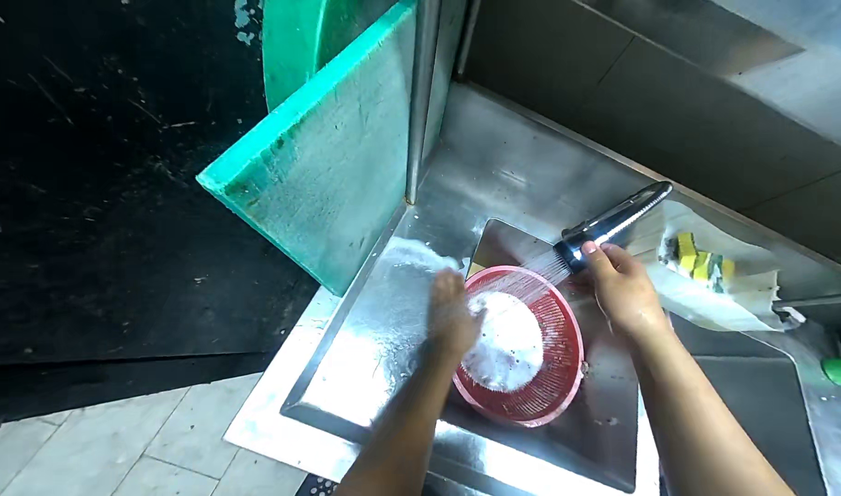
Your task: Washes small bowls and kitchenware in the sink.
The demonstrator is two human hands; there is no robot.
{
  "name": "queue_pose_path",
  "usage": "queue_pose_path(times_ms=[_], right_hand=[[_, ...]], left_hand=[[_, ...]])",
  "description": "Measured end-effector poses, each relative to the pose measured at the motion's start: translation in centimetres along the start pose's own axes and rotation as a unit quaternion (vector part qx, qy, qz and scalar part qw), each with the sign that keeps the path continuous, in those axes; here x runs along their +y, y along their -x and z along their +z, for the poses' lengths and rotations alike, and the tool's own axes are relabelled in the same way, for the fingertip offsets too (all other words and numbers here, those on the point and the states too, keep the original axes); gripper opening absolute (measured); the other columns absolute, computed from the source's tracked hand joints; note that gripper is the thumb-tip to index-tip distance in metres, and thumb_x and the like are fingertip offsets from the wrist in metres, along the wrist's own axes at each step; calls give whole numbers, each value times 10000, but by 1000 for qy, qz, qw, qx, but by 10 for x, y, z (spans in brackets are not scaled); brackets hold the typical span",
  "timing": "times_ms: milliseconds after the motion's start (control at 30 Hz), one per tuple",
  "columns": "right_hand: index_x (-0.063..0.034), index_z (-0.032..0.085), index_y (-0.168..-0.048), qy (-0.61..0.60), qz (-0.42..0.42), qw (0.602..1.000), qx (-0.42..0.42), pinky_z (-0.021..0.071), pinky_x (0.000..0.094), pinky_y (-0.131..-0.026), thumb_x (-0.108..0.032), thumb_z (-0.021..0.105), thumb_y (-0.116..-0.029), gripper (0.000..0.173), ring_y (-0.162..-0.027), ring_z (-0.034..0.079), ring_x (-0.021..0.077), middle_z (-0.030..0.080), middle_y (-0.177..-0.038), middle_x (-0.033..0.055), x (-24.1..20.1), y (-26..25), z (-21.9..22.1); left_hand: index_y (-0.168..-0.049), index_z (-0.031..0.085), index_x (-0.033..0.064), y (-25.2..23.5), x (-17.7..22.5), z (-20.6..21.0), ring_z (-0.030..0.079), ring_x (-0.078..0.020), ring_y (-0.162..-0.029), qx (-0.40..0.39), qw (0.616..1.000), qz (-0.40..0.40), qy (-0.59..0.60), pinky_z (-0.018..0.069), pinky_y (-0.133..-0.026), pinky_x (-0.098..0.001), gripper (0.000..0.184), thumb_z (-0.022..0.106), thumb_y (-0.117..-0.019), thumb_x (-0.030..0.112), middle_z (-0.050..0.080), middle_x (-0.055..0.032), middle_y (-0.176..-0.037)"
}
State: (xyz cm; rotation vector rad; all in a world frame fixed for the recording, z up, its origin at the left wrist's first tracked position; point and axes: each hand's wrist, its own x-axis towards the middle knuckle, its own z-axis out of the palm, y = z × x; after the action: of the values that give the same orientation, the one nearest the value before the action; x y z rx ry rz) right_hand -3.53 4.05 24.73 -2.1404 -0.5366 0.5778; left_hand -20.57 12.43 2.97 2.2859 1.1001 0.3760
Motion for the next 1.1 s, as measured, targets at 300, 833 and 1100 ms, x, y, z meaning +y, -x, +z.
queue_pose_path(times_ms=[300, 833, 1100], right_hand=[[-59, 590, -1292, 40, 6, 999, -24, 629, 505, -824, -452, 539, -1057, 461, -882, 745, 268, 718, -1059, 149, 10, -12, 5], [-95, 567, -1299, 84, 13, 996, -26, 623, 453, -779, -450, 582, -1036, 442, -842, 730, 219, 714, -1018, 101, 26, -19, 17], [-105, 556, -1320, 86, 25, 995, -50, 602, 474, -832, -427, 623, -1019, 446, -911, 719, 229, 708, -1069, 112, 48, -24, 5]], left_hand=[[-1148, 762, 107, 11, -7, -42, 599, -272, -1279, -34, 987, 152, 44, 488, -1080, -483, 274, 629, -974, 272, 689, -93, -1285], [-1540, 434, 54, -135, 14, 18, 304, -370, -1516, -127, 968, 203, -70, 246, -1239, -565, 737, 529, -1000, 546, 378, -187, -1613], [-1338, 638, 74, -18, 33, -13, 349, -352, -1493, -333, 919, 206, -36, 288, -1221, -547, 402, 501, -1047, 316, 553, -140, -1473]])
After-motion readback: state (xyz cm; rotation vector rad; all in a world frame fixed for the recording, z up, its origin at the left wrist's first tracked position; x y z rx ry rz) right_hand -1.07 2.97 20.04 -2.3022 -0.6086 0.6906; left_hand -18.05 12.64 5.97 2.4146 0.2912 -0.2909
